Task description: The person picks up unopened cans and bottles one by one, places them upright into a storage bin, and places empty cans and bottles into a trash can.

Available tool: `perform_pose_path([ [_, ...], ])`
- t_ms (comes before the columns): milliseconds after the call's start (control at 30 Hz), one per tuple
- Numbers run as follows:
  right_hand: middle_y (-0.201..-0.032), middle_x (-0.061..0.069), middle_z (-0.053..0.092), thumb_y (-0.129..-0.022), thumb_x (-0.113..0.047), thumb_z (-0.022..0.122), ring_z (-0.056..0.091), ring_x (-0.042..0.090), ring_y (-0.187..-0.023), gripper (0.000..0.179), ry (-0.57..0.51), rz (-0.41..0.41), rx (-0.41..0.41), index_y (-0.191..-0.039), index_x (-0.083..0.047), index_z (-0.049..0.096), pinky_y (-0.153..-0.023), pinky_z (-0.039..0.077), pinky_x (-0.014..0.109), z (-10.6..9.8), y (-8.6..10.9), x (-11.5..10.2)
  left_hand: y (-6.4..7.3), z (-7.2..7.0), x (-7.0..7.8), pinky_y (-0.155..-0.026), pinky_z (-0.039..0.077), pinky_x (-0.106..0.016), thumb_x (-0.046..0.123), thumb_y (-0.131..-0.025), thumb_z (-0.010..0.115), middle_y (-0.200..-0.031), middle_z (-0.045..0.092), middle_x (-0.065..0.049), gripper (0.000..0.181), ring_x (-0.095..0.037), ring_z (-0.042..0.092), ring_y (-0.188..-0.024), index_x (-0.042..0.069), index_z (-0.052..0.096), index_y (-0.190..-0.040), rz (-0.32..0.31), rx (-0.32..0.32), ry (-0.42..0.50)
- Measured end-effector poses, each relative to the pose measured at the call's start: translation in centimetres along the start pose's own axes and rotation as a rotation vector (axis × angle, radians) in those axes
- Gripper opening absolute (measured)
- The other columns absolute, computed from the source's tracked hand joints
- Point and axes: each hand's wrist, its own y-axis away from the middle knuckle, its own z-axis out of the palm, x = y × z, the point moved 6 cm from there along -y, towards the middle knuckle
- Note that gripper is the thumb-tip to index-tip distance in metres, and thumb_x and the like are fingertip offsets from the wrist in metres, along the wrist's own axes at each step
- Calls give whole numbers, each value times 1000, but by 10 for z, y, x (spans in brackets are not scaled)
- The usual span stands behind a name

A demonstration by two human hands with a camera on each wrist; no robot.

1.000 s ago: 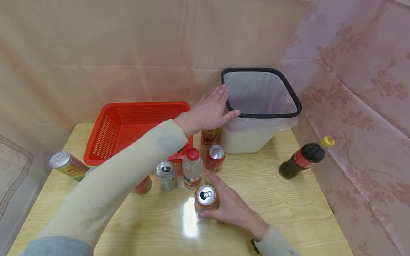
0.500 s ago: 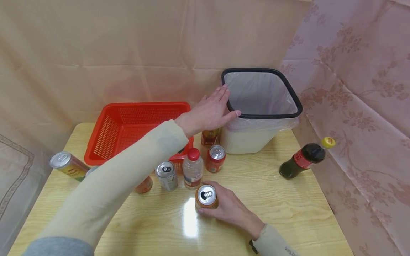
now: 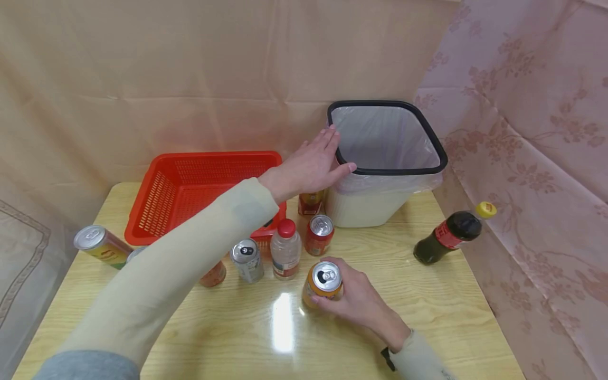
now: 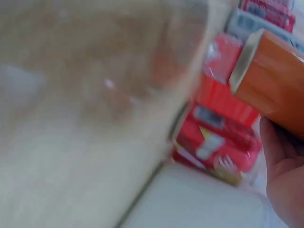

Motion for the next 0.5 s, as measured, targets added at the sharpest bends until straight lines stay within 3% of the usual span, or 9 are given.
perform_pose_path([
  [167,-104,0,75,-69,-19,91,70,10,-88,68,44,-83,137,-129,-7,60,-74,60,26,-38,0,-4,-1,0,1,-127,14,-49,67,-103,36,-174,0,-8,90,-24,0,-160,9,10,-167,-2,-2,4],
  [300,-102,9,75,-68,-22,92,70,9,-86,70,82,-174,257,-127,1,62,-74,56,16,-73,-2,-13,-2,0,2,-127,15,-47,66,-103,37,-174,1,-8,90,-25,1,-160,9,10,-167,0,-1,5],
  [400,-105,15,74,-74,-33,90,68,4,-91,71,88,-233,343,-124,9,62,-78,54,12,-98,-5,-19,-1,1,3,-127,15,-45,67,-103,37,-174,1,-7,90,-24,1,-160,9,11,-167,2,5,0],
  [500,-108,9,73,-81,-49,84,66,-2,-95,78,86,-281,424,-122,14,62,-82,52,9,-119,-7,-24,-1,1,2,-126,14,-44,67,-103,37,-175,1,-6,90,-24,0,-160,10,10,-167,2,6,-3],
])
